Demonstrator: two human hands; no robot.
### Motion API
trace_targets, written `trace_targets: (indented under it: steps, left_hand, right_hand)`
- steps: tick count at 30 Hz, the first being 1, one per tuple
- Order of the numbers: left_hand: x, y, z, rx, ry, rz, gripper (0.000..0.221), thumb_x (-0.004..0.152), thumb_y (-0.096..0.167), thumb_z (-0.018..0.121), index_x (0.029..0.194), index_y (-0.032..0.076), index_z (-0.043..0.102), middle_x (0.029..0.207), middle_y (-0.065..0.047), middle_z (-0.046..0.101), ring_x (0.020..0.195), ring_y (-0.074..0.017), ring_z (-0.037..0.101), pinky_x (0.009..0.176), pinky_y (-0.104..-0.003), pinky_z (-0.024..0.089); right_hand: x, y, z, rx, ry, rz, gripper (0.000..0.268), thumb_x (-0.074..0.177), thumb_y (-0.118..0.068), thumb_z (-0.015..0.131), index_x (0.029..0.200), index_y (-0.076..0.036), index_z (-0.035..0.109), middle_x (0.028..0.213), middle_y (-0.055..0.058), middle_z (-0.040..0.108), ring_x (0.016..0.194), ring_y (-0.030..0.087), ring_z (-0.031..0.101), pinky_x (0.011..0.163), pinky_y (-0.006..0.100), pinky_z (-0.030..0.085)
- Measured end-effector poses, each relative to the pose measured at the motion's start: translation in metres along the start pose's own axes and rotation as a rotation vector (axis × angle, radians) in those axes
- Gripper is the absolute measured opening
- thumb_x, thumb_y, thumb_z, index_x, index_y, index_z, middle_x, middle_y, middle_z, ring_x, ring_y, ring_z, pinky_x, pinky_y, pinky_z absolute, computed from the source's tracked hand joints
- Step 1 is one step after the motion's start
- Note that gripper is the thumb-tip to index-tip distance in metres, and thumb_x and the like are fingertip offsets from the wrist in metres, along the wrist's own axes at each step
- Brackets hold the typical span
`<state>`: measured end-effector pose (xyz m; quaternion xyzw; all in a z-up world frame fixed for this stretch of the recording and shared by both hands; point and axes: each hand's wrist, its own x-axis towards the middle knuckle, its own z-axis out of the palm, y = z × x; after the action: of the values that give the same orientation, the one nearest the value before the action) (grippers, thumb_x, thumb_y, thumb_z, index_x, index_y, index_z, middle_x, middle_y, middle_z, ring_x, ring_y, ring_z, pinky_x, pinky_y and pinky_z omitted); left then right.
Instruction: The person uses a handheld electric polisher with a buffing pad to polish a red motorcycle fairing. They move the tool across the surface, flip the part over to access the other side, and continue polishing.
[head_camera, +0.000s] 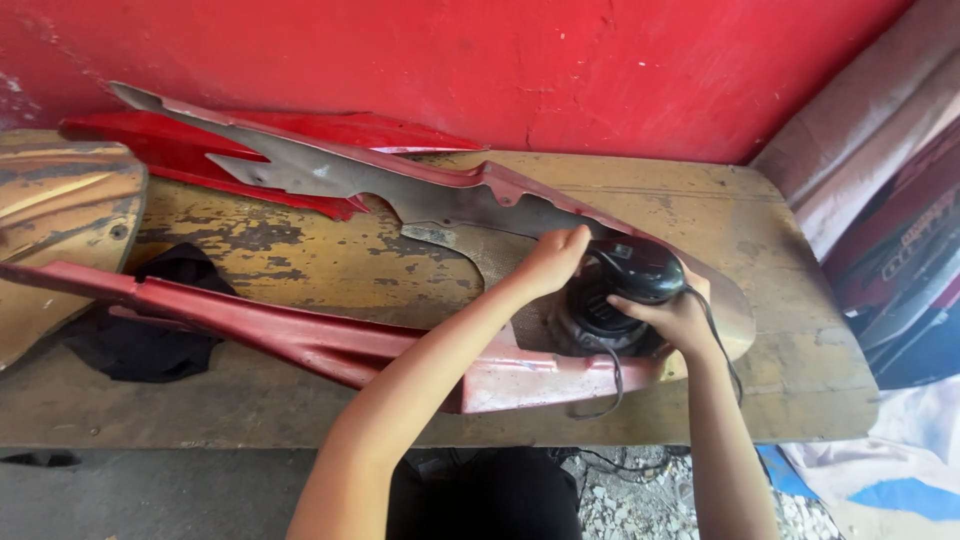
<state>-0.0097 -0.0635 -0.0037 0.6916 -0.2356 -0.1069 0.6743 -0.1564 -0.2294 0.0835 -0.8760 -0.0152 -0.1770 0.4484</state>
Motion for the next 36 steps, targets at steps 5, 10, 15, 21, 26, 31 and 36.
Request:
trace_targets:
  steps: [5,10,15,21,26,31,36]
  left_hand:
    - [-0.021,0.036,0.006,0.08,-0.019,0.166,0.051,0.109,0.038,0.044,0.082,-0.004,0.056,0.066,-0.015,0.052,0.065,-0.0152,0.053,0.064,-0.043,0.049]
    - [-0.052,0.125,0.022,0.187,-0.065,0.318,0.048,0.11,0.037,0.046,0.089,-0.005,0.059,0.073,-0.023,0.056,0.064,-0.0238,0.053,0.066,-0.042,0.049]
    - [-0.077,0.168,0.036,0.201,-0.158,0.319,0.057,0.107,0.045,0.041,0.081,0.0,0.066,0.065,-0.02,0.061,0.059,-0.0287,0.066,0.063,-0.043,0.05]
    - [-0.087,0.153,0.044,0.279,-0.196,0.315,0.062,0.106,0.049,0.04,0.075,0.0,0.061,0.066,-0.022,0.059,0.065,-0.0401,0.063,0.063,-0.044,0.049]
    - [-0.079,0.144,0.04,0.294,-0.142,0.31,0.061,0.105,0.048,0.041,0.072,0.0,0.058,0.065,-0.022,0.057,0.062,-0.0395,0.062,0.06,-0.046,0.046]
    - [-0.094,0.149,0.037,0.264,-0.12,0.311,0.06,0.107,0.046,0.042,0.076,-0.001,0.06,0.065,-0.022,0.057,0.061,-0.0382,0.061,0.06,-0.045,0.046]
    - [-0.11,0.16,0.05,0.266,-0.246,0.3,0.053,0.104,0.047,0.045,0.086,0.007,0.073,0.065,-0.018,0.064,0.062,-0.0329,0.07,0.062,-0.042,0.052]
  right_hand:
    - [-0.016,-0.005,-0.013,0.022,0.059,-0.074,0.07,0.062,-0.018,0.096,0.123,-0.001,0.066,0.108,0.008,0.076,0.096,0.012,0.07,0.09,0.03,0.059]
    - [-0.038,-0.019,-0.038,0.03,0.186,-0.238,0.075,0.064,-0.017,0.098,0.128,0.003,0.063,0.119,0.01,0.073,0.107,0.014,0.07,0.1,0.031,0.058]
    - [-0.066,-0.031,-0.056,0.182,0.182,-0.232,0.068,0.066,-0.015,0.096,0.124,0.004,0.065,0.123,0.009,0.074,0.109,0.015,0.072,0.103,0.032,0.059]
    - [-0.093,0.015,-0.044,0.254,0.214,-0.098,0.06,0.063,-0.009,0.094,0.116,0.002,0.069,0.11,0.007,0.075,0.097,0.013,0.07,0.091,0.029,0.059]
    - [-0.091,0.039,-0.025,0.23,0.297,-0.02,0.058,0.062,-0.009,0.095,0.113,0.002,0.07,0.108,0.006,0.075,0.094,0.013,0.071,0.088,0.029,0.059]
    - [-0.107,0.031,-0.024,0.235,0.239,-0.055,0.062,0.064,-0.012,0.096,0.118,0.002,0.069,0.111,0.007,0.075,0.097,0.015,0.071,0.092,0.03,0.058]
    - [-0.128,0.031,-0.033,0.225,0.313,-0.134,0.078,0.06,-0.015,0.095,0.129,0.0,0.062,0.116,0.006,0.071,0.104,0.017,0.068,0.098,0.032,0.058]
